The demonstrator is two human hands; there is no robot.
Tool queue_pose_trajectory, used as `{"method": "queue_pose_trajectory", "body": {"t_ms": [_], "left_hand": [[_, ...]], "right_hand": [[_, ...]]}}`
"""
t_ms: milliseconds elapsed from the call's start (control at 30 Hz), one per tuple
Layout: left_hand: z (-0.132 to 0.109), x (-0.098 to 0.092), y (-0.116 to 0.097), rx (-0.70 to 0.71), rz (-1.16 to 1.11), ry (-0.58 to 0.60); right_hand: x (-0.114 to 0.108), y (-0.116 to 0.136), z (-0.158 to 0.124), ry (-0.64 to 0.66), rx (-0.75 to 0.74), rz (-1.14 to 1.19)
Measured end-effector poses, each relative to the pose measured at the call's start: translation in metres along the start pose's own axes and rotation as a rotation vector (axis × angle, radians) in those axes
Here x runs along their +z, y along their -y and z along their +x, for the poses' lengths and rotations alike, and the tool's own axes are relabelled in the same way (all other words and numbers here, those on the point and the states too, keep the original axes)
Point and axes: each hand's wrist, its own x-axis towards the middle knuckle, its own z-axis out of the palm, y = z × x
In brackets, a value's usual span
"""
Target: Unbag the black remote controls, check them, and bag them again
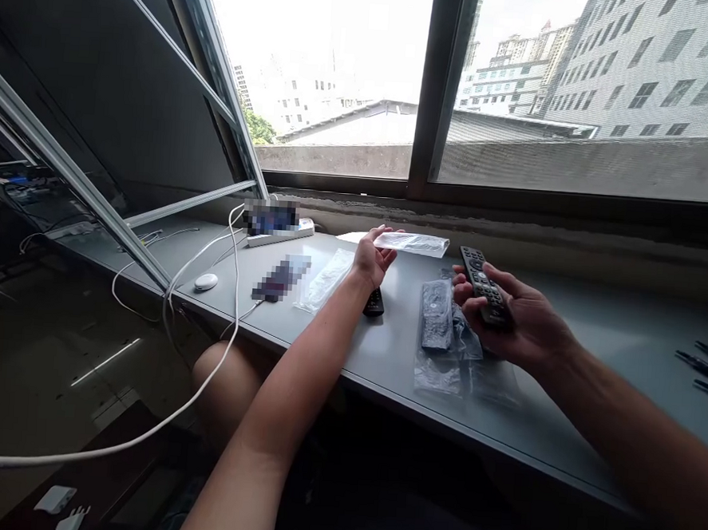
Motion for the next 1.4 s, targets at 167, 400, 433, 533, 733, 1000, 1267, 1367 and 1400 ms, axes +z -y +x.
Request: {"method": "queue_pose_trajectory", "body": {"t_ms": [167, 400, 433, 533, 733, 1000, 1267, 1367, 1400], "left_hand": [[-0.001, 0.001, -0.002, 0.011, 0.003, 0.017], [-0.002, 0.001, -0.003, -0.012, -0.042, 0.002], [-0.002, 0.001, -0.003, -0.014, -0.049, -0.003], [-0.003, 0.002, -0.003, -0.027, -0.062, -0.018], [-0.002, 0.001, -0.003, -0.003, -0.032, -0.014], [0.003, -0.002, -0.004, 0.038, -0.023, -0.043], [0.001, -0.001, -0.005, 0.022, -0.046, -0.028], [0.001, -0.002, -0.005, 0.016, -0.048, -0.029], [0.001, -0.003, -0.005, 0.02, -0.042, -0.029]], "right_hand": [[0.001, -0.001, -0.001, -0.041, -0.029, -0.027], [-0.007, 0.0, 0.003, 0.079, 0.023, 0.034], [-0.007, 0.0, 0.004, 0.054, 0.022, 0.031], [-0.006, 0.001, 0.005, -0.009, 0.024, -0.016], [-0.005, 0.001, 0.002, 0.019, 0.014, 0.065], [-0.013, -0.001, 0.004, 0.085, 0.044, -0.025], [-0.017, 0.0, 0.01, 0.037, -0.027, -0.221], [-0.012, -0.002, 0.009, -0.051, 0.001, -0.121], [-0.011, -0.002, 0.008, -0.051, 0.02, -0.097]]}}
